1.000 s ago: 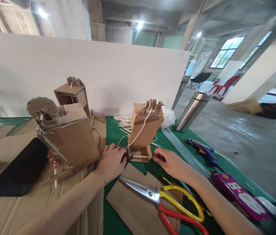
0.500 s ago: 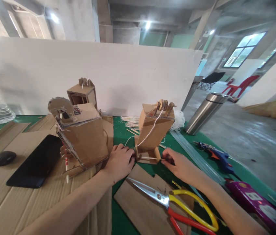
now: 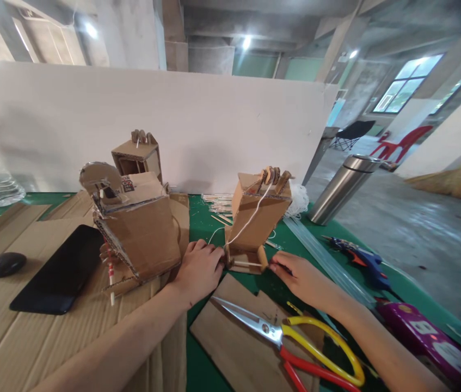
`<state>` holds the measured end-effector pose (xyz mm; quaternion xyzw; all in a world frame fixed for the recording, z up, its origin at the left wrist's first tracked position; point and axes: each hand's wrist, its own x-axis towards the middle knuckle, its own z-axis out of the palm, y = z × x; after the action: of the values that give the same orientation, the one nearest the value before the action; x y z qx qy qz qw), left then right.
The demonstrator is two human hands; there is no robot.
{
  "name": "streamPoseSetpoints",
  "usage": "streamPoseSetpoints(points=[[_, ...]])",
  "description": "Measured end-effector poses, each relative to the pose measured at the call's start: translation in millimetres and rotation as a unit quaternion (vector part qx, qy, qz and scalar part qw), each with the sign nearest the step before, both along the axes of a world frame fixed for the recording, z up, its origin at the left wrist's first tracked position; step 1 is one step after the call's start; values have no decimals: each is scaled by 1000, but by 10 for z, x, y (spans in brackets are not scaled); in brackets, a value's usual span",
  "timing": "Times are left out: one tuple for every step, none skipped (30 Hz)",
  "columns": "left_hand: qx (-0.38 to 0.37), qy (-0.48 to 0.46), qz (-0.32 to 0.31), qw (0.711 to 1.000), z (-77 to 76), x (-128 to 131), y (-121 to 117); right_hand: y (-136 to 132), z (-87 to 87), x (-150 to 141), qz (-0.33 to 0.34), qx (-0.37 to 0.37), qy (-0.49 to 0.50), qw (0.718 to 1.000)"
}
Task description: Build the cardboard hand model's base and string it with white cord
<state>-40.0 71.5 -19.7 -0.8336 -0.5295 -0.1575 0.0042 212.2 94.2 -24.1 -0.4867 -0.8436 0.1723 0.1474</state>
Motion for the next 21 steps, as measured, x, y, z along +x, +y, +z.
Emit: streamPoseSetpoints(points=[[2,4,1,1000,0,0,0,-3,-3,2,-10,-8,3,1000],[4,7,2,1000,0,1,0,-6,-8,5,-19,-16,6,1000],[4,10,3,1000,-2,2,0,-7,-13,9,-26,-21,7,999],[4,11,5,1000,-4,3,-1,-7,-18,13,-29,-22,6,999],[3,11,6,1000,-6,4,-2,-5,-22,18,-26,-18,4,1000],[3,8,8,1000,-8,4,-3,-2,-26,22,-18,-9,0,1000],[4,3,10,1000,-10,4,-3,2,-29,25,-9,0,-2,1000],[4,-2,11,1000,-12,3,-3,6,-32,28,0,9,-3,1000],[4,-6,12,1000,-12,2,-3,10,-35,29,7,16,-1,1000],[4,-8,12,1000,-12,1,-3,12,-36,29,10,19,2,1000],[5,-9,12,1000,-12,0,-2,13,-37,29,7,17,5,1000],[5,-7,12,1000,-11,0,-2,12,-36,28,-1,10,8,1000],[6,-5,12,1000,-11,1,-2,10,-33,27,-10,2,10,1000],[6,-3,12,1000,-12,2,-2,8,-30,25,-17,-6,11,1000],[6,-1,12,1000,-12,4,-3,6,-26,23,-21,-11,11,1000],[5,0,12,1000,-14,6,-3,5,-21,21,-19,-10,11,1000],[6,1,13,1000,-15,7,-3,4,-18,20,-13,-5,11,1000],[7,-1,15,1000,-16,8,-3,5,-15,18,-4,3,11,1000],[7,-3,16,1000,-16,8,-3,6,-13,17,3,10,11,1000],[7,-6,16,1000,-16,7,-2,7,-12,16,7,14,11,1000],[7,-9,15,1000,-16,5,0,6,-12,16,7,13,11,1000]])
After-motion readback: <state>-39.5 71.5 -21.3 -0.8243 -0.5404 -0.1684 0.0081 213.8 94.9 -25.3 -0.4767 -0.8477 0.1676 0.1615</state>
